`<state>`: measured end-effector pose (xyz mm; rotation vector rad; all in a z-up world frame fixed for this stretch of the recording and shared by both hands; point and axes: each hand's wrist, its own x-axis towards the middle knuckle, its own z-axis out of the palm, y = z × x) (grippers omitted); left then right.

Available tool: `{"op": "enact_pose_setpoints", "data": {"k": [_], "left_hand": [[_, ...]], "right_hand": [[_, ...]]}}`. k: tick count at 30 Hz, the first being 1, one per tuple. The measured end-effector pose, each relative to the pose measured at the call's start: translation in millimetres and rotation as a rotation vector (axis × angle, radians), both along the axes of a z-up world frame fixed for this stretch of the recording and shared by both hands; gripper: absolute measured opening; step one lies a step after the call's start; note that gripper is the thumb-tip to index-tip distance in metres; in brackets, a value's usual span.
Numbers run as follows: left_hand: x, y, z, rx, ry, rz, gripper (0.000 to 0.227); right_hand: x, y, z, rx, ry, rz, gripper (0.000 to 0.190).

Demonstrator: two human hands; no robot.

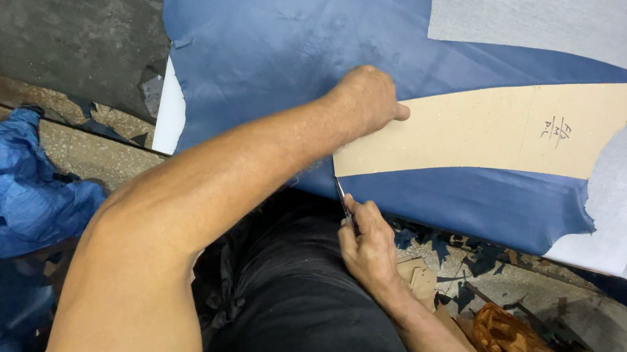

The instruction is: The person places cardboard templates on a large piece of blue fabric and cuts around them with a rotary cutter. They repeatedly reposition templates and cut multiple fabric pieces, then set the cut pieces aside.

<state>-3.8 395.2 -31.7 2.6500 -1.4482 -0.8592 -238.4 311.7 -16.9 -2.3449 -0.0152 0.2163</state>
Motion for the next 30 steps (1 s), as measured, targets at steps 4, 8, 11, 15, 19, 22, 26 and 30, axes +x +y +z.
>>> {"op": "enact_pose_setpoints", "data": {"k": [4,8,11,15,19,22,26,30], "left_hand": [[-22,0,9,0.092,-0.135,0.022,0.053],[-30,-5,20,0.166,-0.202,0.035,0.093],[-31,-11,31,0.194,-0.167,0.095,0.085],[-37,-17,38,0.232,-0.11,0.152,0.079],[-35,-25,44,0.379,-0.101,0.112,0.087],[-33,-36,57,0.452,-0.102,0.1,0.094],[-27,-52,76,0.552,-0.075,0.084,0.111],[-30,-62,77,0.723,0.042,0.147,0.11]], "right_hand": [[20,-16,11,-0.052,0.029,0.082,0.038],[54,-43,22,-0.328,-0.119,0.419,0.054],[81,-72,17,-0.407,-0.228,0.647,0.058],[95,-148,1,-0.388,-0.276,0.739,0.05],[96,-281,-6,-0.613,-0.132,0.745,0.063],[74,-399,-7,-0.735,-0.177,0.597,0.059],[47,-517,-2,-0.791,-0.238,0.39,0.04],[16,-515,8,-0.879,-0.266,0.166,0.034]]}}
